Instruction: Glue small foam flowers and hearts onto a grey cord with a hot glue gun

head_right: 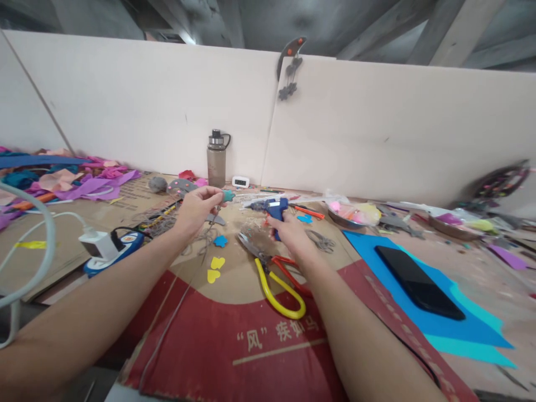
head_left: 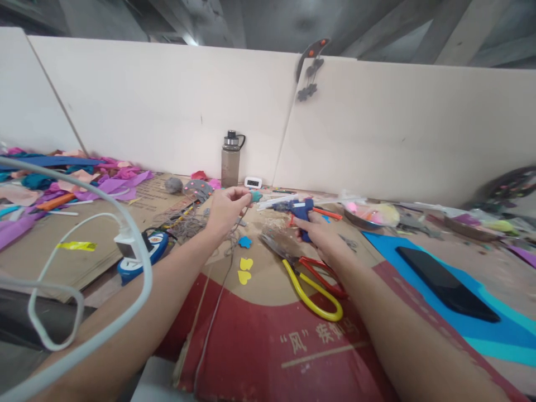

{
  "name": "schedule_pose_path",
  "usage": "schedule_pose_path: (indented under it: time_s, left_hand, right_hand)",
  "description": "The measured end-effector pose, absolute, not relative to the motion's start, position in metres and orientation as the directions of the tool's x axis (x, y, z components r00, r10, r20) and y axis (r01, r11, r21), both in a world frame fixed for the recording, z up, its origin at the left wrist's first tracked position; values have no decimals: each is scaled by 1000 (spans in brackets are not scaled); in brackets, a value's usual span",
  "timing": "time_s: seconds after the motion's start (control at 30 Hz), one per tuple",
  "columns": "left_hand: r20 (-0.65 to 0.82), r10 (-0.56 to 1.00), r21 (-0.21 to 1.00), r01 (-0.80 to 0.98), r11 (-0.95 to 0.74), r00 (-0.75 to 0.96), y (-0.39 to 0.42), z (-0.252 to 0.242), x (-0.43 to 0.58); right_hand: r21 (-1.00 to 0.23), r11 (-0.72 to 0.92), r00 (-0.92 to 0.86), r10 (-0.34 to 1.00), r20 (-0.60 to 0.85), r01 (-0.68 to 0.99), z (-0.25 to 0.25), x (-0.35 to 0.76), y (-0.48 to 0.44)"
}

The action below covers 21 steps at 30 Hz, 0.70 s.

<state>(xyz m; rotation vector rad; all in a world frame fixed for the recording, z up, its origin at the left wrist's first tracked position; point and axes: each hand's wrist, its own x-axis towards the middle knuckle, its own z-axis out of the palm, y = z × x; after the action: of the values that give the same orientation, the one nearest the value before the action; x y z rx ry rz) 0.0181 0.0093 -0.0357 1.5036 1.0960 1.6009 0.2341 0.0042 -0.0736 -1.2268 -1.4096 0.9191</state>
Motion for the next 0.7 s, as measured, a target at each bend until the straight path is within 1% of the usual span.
schedule_pose_path:
  time_s: [0.07, 0.1, 0.17, 0.23, 0.27, 0.33, 0.37, 0.4, 0.43, 0.47, 0.5, 0.53, 0.57, 0.63, 0.7]
  left_hand:
    - [481, 868, 871, 181, -456, -126, 7, -35, 19]
    - [515, 847, 845, 245, -475, -132, 6, -35, 19]
    - [591, 796, 772, 378, -511, -131, 4, -34, 19]
    - [673, 732, 680, 478, -555, -108, 1, -32, 20]
    - [709, 699, 635, 510, -580, -89, 0, -32, 21]
    - [757, 652, 563, 542, -624, -35, -2, -31, 23]
    - [769, 640, 538, 546, -642, -5, -2, -31, 24]
    - [776, 630, 517, 549, -656, 23, -3, -32, 24]
    - [782, 621, 497, 554, -667, 47, -4, -32, 25]
    - [789, 611, 477, 560, -678, 68, -4, -33, 25]
    - [795, 600, 458, 564, -687, 86, -4, -33, 25]
    - [801, 590, 440, 570, -694, 100, -4, -34, 24]
    - [806, 582, 427, 575, -698, 108, -4, -34, 24]
    - [812, 575, 422, 579, -698, 102, -4, -34, 23]
    - [799, 596, 451, 576, -681, 80, -4, -35, 22]
  right_hand:
    - [-899, 146, 28, 985, 172, 413, -83, 244, 15]
    - [-834, 130, 53, 981, 187, 536, -85, 249, 19]
    - [-682, 133, 93, 954, 284, 720, -86, 255, 20]
    - [-591, 186, 103, 901, 421, 785, -80, 255, 12]
    - [-585, 228, 103, 873, 477, 778, -75, 251, 6]
    - [-634, 328, 77, 849, 523, 700, -64, 235, -8]
    - [-695, 361, 66, 860, 506, 622, -59, 225, -15]
    - [-779, 376, 61, 883, 466, 502, -53, 213, -21]
    - [-861, 381, 35, 909, 416, 338, -49, 201, -26]
    - [-920, 364, 21, 929, 371, 142, -45, 190, -30]
    - [-951, 305, -21, 952, 306, -38, -41, 180, -32]
    - [-959, 225, -73, 968, 241, -174, -38, 172, -34]
    - [-950, 154, -123, 973, 193, -273, -35, 165, -34]
    - [-926, 59, -185, 973, 136, -373, -32, 156, -34]
    - [-925, 52, -174, 977, 125, -376, -34, 152, -31]
